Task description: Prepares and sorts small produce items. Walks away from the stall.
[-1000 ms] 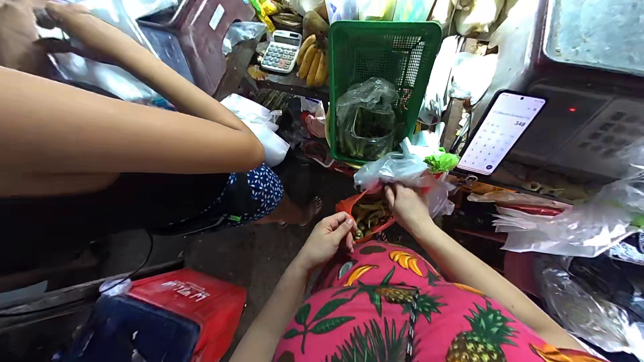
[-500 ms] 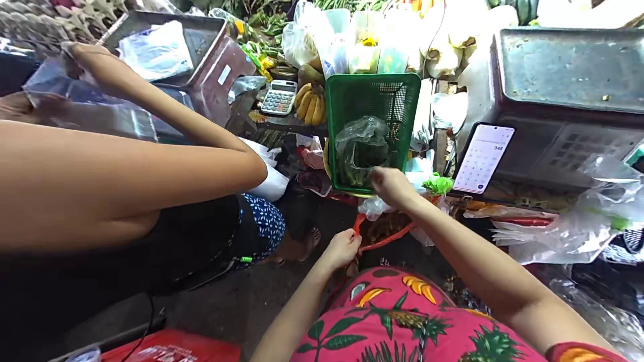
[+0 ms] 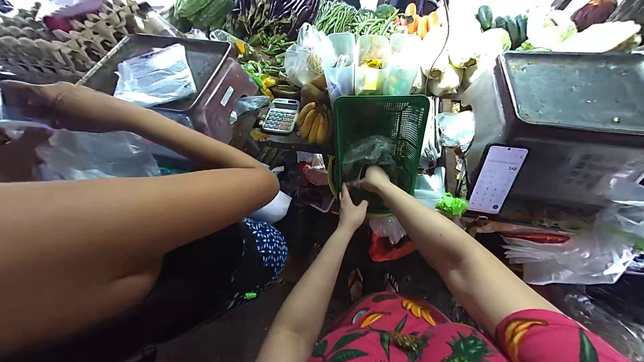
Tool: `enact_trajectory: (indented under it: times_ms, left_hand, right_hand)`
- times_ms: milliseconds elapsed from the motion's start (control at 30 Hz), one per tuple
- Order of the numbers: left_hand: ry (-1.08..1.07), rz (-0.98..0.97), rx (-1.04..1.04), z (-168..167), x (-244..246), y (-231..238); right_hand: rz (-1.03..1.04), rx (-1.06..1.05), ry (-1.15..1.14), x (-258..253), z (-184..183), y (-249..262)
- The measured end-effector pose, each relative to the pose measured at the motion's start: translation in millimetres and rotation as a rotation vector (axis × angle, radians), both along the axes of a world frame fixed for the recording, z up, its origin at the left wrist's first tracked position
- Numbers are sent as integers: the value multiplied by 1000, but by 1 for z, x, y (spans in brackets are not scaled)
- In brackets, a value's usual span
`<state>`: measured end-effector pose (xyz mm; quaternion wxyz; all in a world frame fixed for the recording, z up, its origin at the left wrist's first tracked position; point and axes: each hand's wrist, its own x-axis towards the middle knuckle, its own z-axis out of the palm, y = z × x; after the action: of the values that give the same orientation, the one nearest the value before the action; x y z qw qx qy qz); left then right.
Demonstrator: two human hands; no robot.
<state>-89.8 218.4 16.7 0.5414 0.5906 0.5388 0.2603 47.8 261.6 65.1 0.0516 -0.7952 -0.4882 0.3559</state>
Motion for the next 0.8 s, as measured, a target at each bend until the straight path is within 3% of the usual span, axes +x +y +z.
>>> enact_trajectory:
  times_ms: [233,467,700,800]
  left_hand:
    - [-100,-55,-159,-2,-5,14]
    - [37,-91,-153,9,5,11]
    - [-165,-23,-83,2,7,18]
    - [-106,-54,-30,19,9,22]
  right_hand:
    - [-110,-79,80,7,-6,5]
    - [-55,14,216,22,-3,-11]
    - [13,67,220,22,-3,-21]
    - [16,63,179,19,2,-25]
